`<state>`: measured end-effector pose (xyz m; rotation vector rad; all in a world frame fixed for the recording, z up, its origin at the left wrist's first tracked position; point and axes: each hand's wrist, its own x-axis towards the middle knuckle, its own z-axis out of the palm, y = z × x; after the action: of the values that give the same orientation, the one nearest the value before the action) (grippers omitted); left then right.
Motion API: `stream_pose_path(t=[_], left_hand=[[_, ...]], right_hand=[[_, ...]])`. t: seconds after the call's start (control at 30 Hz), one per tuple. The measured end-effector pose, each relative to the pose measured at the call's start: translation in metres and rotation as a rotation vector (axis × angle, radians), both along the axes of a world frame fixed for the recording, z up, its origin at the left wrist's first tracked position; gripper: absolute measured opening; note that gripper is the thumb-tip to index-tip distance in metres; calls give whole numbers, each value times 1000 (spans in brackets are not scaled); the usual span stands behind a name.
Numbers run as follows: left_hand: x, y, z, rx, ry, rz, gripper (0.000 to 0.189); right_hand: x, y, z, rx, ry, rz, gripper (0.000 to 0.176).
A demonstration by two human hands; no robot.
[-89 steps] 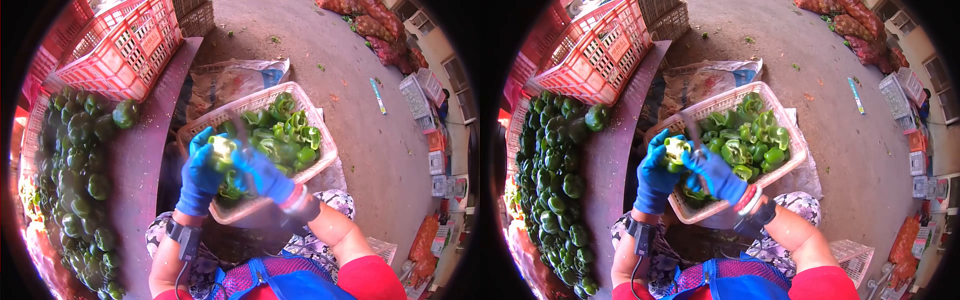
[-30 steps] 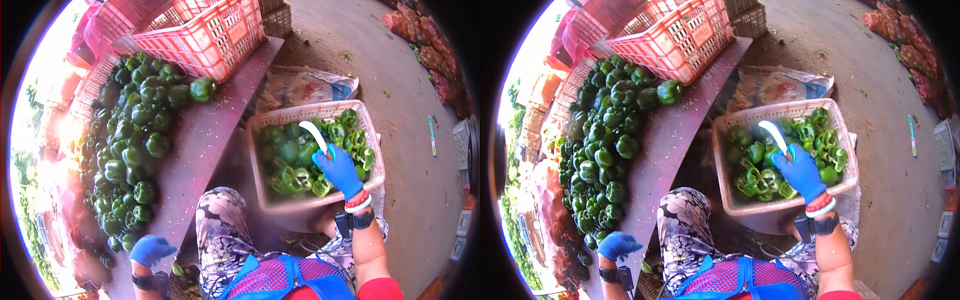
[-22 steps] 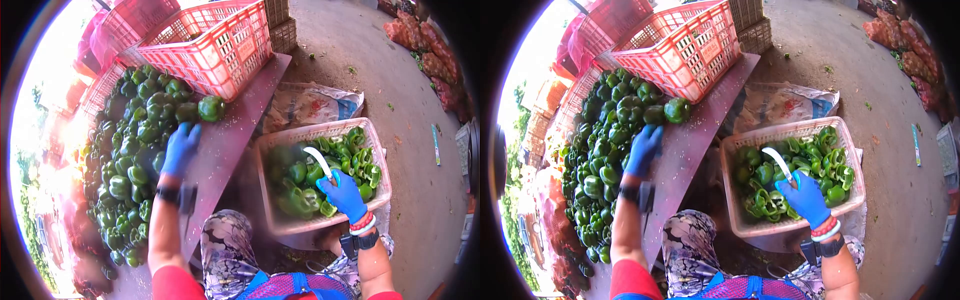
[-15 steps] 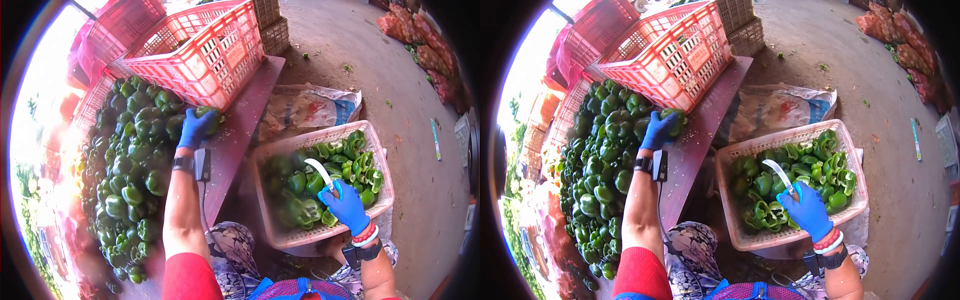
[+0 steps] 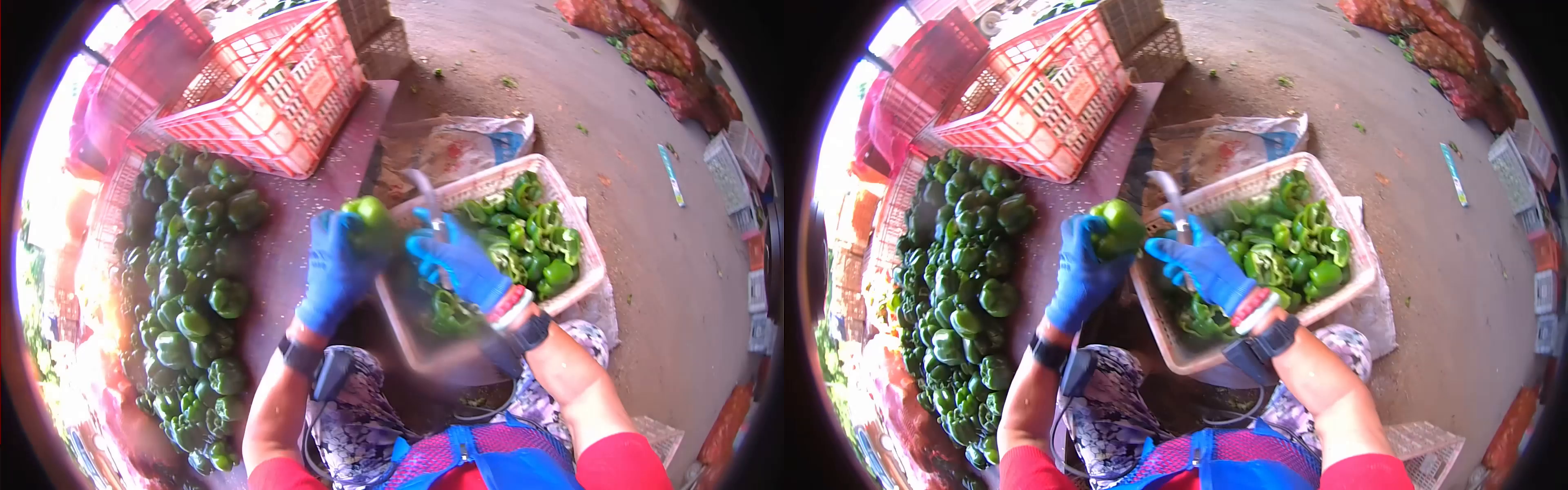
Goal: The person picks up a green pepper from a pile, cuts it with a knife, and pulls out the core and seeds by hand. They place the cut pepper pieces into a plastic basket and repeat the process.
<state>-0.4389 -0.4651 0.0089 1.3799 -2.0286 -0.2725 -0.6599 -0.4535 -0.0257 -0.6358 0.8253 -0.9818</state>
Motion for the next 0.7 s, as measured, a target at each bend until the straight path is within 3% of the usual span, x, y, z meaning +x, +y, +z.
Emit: stream_pose_path(t=[0.03, 0.1, 0.13, 0.17, 0.23, 0.33, 0.43, 0.5, 0.6, 0.7], left_hand=[[-11, 15, 6, 17, -39, -105, 64], [-31, 39, 7, 143, 221, -185, 77], [-38, 47, 16, 323, 486, -157, 85], [-36, 47, 4, 538, 867, -156, 80], [-27, 47, -12, 611, 1110, -194, 74], [-36, 53, -26, 885, 1269, -346, 71], [-40, 59, -1, 1269, 1524, -454, 71], [-38, 55, -8, 1261, 1495, -428, 73], [-42, 47, -16, 1131, 1449, -354, 72], [-47, 35, -26, 971, 1303, -205, 66]], right_hand=[[0, 3, 7, -10, 22, 29, 55], [-4, 4, 13, 27, -134, 20, 58], [-7, 7, 13, 45, -213, 22, 59], [-10, 9, 12, -37, -198, 18, 58], [-15, 11, 12, -204, -165, 22, 58], [-32, 19, 10, -343, 49, 66, 63], [-37, 21, 8, -445, 173, 59, 66], [-38, 22, 12, -482, 231, 37, 70], [-53, 19, 23, -718, 870, 18, 58], [-53, 33, 24, -822, 1299, -124, 45]])
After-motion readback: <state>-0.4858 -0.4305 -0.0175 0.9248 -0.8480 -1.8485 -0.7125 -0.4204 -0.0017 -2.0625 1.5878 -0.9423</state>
